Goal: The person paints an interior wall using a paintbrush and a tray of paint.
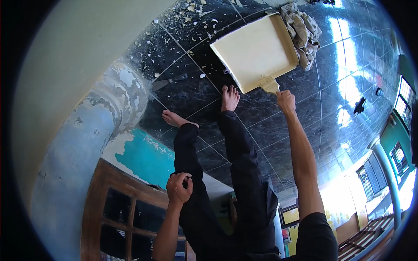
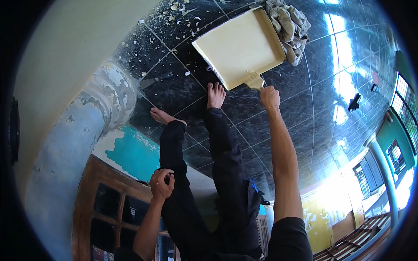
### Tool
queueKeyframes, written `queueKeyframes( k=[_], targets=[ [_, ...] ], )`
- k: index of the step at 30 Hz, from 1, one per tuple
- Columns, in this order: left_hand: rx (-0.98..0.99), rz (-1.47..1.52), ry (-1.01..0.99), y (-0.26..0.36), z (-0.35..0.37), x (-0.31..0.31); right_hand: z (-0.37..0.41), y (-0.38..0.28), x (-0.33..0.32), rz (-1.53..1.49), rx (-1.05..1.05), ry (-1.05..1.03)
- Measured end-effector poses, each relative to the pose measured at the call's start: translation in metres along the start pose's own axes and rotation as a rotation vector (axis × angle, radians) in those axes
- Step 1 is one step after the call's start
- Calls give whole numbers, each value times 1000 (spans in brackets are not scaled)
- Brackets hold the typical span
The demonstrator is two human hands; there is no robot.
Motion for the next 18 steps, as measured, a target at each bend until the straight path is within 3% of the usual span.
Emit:
queueKeyframes(
  k=[6,14,16,17,18],
  targets=[
    [1,5,7,-1,2,0,7,3,-26,59,-35,-159],
    [-14,-1,16,-6,3,-2,74,6,-72,-151,-153,-62],
    [20,-42,72,-1,7,-4,94,5,-73,-575,5,-296],
    [12,-66,83,2,10,-6,108,3,-79,-587,-10,-290],
    [23,-71,106,5,15,-9,124,-3,-85,-794,-53,-380]
  ],
)
Point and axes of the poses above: each hand's wrist, its own z-axis away from the middle knuckle, its own x-axis out of the palm, y = z × x, the point moved 3 cm from there along -z, towards the middle knuckle, and after that the axes turned 1 degree about x, right-handed, at the moved point
